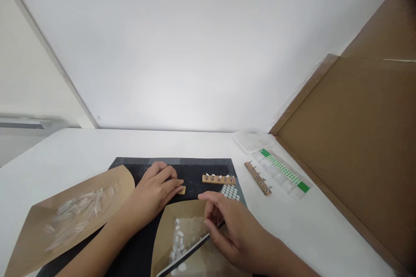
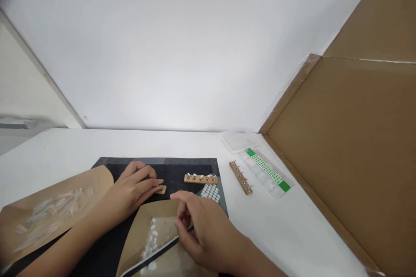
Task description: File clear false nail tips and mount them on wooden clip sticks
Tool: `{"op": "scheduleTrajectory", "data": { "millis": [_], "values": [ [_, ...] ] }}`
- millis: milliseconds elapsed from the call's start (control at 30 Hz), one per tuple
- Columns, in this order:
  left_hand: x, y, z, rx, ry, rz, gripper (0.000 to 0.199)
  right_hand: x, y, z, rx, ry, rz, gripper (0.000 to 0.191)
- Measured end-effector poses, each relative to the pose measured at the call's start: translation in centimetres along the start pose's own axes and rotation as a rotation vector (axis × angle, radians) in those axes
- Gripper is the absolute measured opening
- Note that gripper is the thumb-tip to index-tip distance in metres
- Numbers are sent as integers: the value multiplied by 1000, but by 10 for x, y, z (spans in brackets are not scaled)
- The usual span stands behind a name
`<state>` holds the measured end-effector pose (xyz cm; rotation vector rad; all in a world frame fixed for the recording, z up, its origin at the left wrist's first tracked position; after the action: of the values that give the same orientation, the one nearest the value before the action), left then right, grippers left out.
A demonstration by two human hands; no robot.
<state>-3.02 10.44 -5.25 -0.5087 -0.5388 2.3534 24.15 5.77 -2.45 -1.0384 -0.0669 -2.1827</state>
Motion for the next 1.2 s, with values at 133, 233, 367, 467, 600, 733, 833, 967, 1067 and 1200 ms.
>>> {"op": "scheduleTrajectory", "data": {
  "millis": [133, 233, 367, 467, 600, 733, 833, 967, 1067, 1200],
  "values": [
    [-1, -1, -1, -7, 2, -2, 19, 0, 0, 0, 8, -2, -25, 48],
    [-1, -1, -1, -10, 6, -11, 20, 2, -1, 2, 7, -9, -20, 46],
    [-2, -1, -1, -15, 5, -11, 20, 4, 0, 7, -11, -82, 75, 38],
    [-1, -1, -2, -12, 6, -10, 19, 4, 2, 9, -34, -90, 116, 41],
    [0, 0, -4, -8, 12, -8, 18, 3, 3, 9, -8, -38, 109, 46],
    [2, 1, -4, 4, 25, -14, 17, 5, 1, 11, 31, -23, 123, 49],
    [2, 2, -3, 22, 42, -21, 16, 7, 0, 12, 38, -27, 133, 49],
    [4, 2, -5, 51, 72, -17, 16, 8, -1, 11, 61, -29, 129, 49],
    [6, 3, -8, 57, 93, -2, 16, 8, 0, 10, 72, -22, 124, 48],
    [5, 3, -9, 55, 106, 30, 12, 6, 0, 9, 82, -49, 125, 54]
  ]
}}
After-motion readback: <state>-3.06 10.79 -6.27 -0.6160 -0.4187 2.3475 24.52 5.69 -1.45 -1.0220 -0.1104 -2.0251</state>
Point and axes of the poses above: each hand's wrist, its own y-axis away from the middle knuckle, its own z-axis out of the back of the hand, x = y × z, the point moved 1 cm from there along -y, towards the middle knuckle, and after that the axes turned 3 degrees about -x, right-handed, at the moved point
